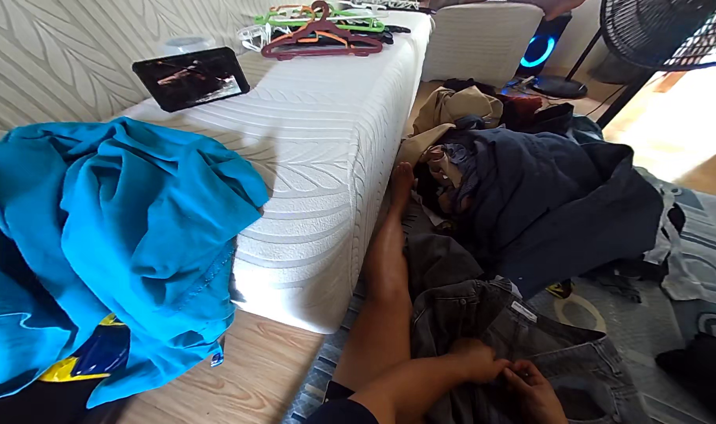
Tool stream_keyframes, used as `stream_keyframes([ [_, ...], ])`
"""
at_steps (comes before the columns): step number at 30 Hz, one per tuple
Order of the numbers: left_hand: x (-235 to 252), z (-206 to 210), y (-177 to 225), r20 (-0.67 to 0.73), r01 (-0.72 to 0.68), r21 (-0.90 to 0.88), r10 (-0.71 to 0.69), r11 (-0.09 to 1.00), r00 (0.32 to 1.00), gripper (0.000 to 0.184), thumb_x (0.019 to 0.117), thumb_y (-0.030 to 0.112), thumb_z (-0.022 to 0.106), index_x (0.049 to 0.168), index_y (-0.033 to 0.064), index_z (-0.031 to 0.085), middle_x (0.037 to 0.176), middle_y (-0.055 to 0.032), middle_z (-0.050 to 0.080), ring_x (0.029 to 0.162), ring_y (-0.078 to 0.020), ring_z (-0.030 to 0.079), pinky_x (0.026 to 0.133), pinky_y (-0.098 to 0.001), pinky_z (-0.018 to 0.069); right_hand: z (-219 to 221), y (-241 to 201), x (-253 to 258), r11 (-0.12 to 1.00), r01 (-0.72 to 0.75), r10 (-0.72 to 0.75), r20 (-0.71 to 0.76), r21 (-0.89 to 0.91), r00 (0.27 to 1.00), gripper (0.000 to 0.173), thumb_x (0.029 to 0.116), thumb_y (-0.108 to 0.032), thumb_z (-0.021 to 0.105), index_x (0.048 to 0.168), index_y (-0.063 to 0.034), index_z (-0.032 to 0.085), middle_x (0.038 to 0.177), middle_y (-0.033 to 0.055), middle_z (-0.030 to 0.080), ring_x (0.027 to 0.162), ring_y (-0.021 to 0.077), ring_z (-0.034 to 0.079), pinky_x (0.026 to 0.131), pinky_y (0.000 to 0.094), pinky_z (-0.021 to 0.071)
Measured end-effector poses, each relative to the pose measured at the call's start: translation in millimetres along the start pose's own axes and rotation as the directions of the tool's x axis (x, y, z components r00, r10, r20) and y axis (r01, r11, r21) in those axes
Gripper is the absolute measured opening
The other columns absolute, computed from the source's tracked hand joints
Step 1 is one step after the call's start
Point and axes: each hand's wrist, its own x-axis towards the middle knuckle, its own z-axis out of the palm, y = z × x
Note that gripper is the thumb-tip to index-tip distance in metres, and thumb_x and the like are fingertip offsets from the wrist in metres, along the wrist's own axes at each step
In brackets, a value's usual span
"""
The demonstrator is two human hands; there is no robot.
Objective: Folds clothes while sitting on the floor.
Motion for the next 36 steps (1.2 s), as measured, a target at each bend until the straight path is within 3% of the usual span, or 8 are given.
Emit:
stream_keyframes([
  [2, 22.6, 24.2, -12.2, -0.059, -0.018, -0.101, 0.012, 0.995, 0.998, 0.034, 0.1068, 0.016, 0.052, 0.126, -0.0083, 0.065, 0.123, -0.0247, 0.068, 0.116, -0.0330, 0.066, 0.102, -0.0428, 0.0510, 0.7, -0.9, -0.3, 1.000, 0.001, -0.001, 0.000, 0.007, 1.000, 0.025, 0.0873, 0.014, 0.058, 0.093, -0.0099, 0.056, 0.077, -0.0058, 0.070, 0.062, 0.0034, 0.064, 0.061, 0.0213, 0.0569],
  [6, 22.7, 14.7, -3.4, 0.165, 0.026, -0.201, 0.007, 0.979, 0.986, 0.040, 0.1111, 0.021, 0.044, 0.131, -0.0096, 0.062, 0.133, -0.0280, 0.063, 0.129, -0.0365, 0.059, 0.111, -0.0462, 0.0434, 1.4, -1.3, -0.7, 1.000, 0.006, -0.006, 0.001, 0.024, 1.000, 0.026, 0.0865, 0.016, 0.058, 0.094, -0.0095, 0.055, 0.078, -0.0053, 0.071, 0.062, 0.0039, 0.064, 0.060, 0.0217, 0.0573],
  [22, 21.0, 13.7, -2.1, 0.137, 0.049, -0.212, -0.020, 0.976, 0.990, 0.039, 0.1102, 0.020, 0.046, 0.130, -0.0093, 0.063, 0.131, -0.0269, 0.064, 0.127, -0.0349, 0.061, 0.111, -0.0449, 0.0439, -1.4, 0.2, -1.0, 0.997, 0.016, -0.018, 0.020, 0.076, 1.000, 0.027, 0.0891, 0.015, 0.055, 0.096, -0.0115, 0.059, 0.083, -0.0049, 0.074, 0.065, 0.0044, 0.067, 0.062, 0.0216, 0.0582],
  [24, 42.1, 34.2, -9.9, 0.147, 0.042, -0.168, -0.017, 0.985, 0.989, 0.041, 0.1106, 0.024, 0.046, 0.131, -0.0069, 0.063, 0.132, -0.0249, 0.064, 0.128, -0.0342, 0.060, 0.111, -0.0462, 0.0441, -0.1, -1.8, -2.2, 0.998, 0.012, -0.012, 0.011, 0.059, 1.000, 0.024, 0.0920, 0.012, 0.053, 0.095, -0.0105, 0.058, 0.082, -0.0044, 0.073, 0.062, 0.0043, 0.065, 0.062, 0.0217, 0.0576],
  [26, 101.3, 101.7, -49.1, 0.068, -0.160, -0.128, 0.170, 0.979, 0.983, 0.049, 0.1111, 0.034, 0.042, 0.123, -0.0063, 0.066, 0.122, -0.0269, 0.068, 0.119, -0.0395, 0.065, 0.102, -0.0552, 0.0498, 1.4, -3.3, -2.8, 0.998, -0.004, 0.004, -0.001, 0.055, 1.000, 0.022, 0.0930, 0.012, 0.052, 0.094, -0.0098, 0.056, 0.081, -0.0038, 0.073, 0.061, 0.0047, 0.064, 0.061, 0.0222, 0.0577],
  [28, 144.6, 146.0, -71.5, 0.074, -0.237, -0.150, 0.250, 0.960, 0.965, 0.056, 0.1112, 0.042, 0.038, 0.120, -0.0059, 0.066, 0.116, -0.0281, 0.068, 0.115, -0.0433, 0.065, 0.097, -0.0624, 0.0497, 0.6, -2.7, -2.0, 0.998, -0.013, 0.014, -0.009, 0.057, 1.000, 0.021, 0.0922, 0.012, 0.053, 0.093, -0.0089, 0.056, 0.079, -0.0029, 0.072, 0.059, 0.0053, 0.064, 0.060, 0.0226, 0.0579],
  [32, 151.4, 149.1, -68.7, 0.129, -0.185, -0.150, 0.204, 0.971, 0.970, 0.057, 0.1113, 0.043, 0.037, 0.121, -0.0050, 0.065, 0.117, -0.0275, 0.068, 0.117, -0.0431, 0.064, 0.099, -0.0635, 0.0480, 0.5, -2.4, -2.3, 0.999, -0.009, 0.009, -0.017, 0.038, 1.000, 0.020, 0.0924, 0.012, 0.053, 0.093, -0.0086, 0.056, 0.078, -0.0033, 0.071, 0.058, 0.0049, 0.063, 0.059, 0.0221, 0.0571],
  [36, 148.6, 148.5, -72.0, 0.100, -0.229, -0.149, 0.245, 0.962, 0.964, 0.057, 0.1112, 0.043, 0.037, 0.120, -0.0056, 0.065, 0.117, -0.0281, 0.068, 0.116, -0.0435, 0.064, 0.098, -0.0633, 0.0484, -0.1, -2.3, -1.4, 0.998, -0.008, 0.008, -0.002, 0.064, 1.000, 0.021, 0.0916, 0.012, 0.053, 0.091, -0.0085, 0.056, 0.077, -0.0029, 0.071, 0.058, 0.0055, 0.063, 0.059, 0.0221, 0.0573],
])
